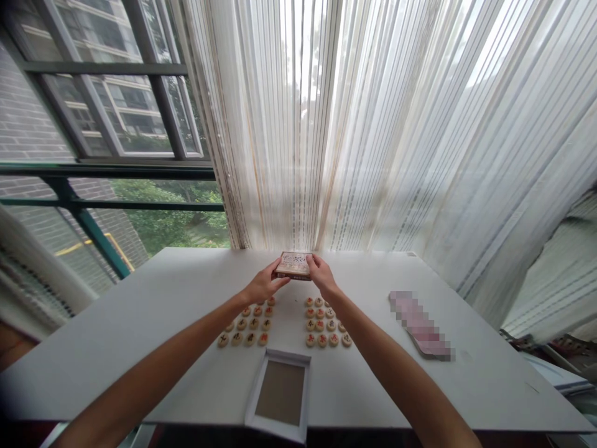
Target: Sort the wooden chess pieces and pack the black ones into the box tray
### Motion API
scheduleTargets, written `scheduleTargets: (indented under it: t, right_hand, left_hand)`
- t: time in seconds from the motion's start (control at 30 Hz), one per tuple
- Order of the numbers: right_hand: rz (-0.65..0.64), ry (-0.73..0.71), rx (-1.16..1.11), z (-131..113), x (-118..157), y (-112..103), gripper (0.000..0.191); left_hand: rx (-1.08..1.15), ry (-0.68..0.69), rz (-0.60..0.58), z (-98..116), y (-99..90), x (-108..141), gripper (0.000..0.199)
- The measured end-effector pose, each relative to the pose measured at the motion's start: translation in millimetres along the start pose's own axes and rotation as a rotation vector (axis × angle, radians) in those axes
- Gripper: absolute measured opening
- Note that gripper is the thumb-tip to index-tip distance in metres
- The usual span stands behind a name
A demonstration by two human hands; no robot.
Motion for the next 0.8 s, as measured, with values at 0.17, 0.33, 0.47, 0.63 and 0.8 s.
scheduleTargets:
  t: [0.17,0.33,0.47,0.63,0.8]
  right_hand:
    - [-0.101,-0.041,0.230,9.7,-7.8,-5.4,0.032]
    - [-0.156,-0.049,0.453,26.0,-17.2,-5.4,0.030]
    - [-0.170,-0.065,0.579,36.9,-17.9,-2.6,0.029]
    - [-0.164,-0.139,0.609,31.2,-9.8,-7.5,0.030]
    - [-0.134,-0.279,0.559,3.4,22.1,-16.9,0.039]
  left_hand:
    - [-0.186,-0.005,0.013,-12.8,-1.2,-8.7,0.075]
    - [-0.283,-0.068,-0.014,-29.3,4.3,-15.0,0.060]
    - [-0.299,-0.120,-0.036,-40.3,7.4,-15.7,0.033]
    - [-0.229,-0.112,-0.006,-33.7,0.7,-9.4,0.059]
    - [-0.163,-0.001,-0.004,8.5,-10.1,13.6,0.055]
Point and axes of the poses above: each hand's wrist, its own x-axis away from the middle knuckle, its own y-axis out of the palm, z = x × y, the point moved 2 cm from there along -x, towards the middle knuckle, and after that the axes turned 3 degrees about x, right-handed, at the moved point
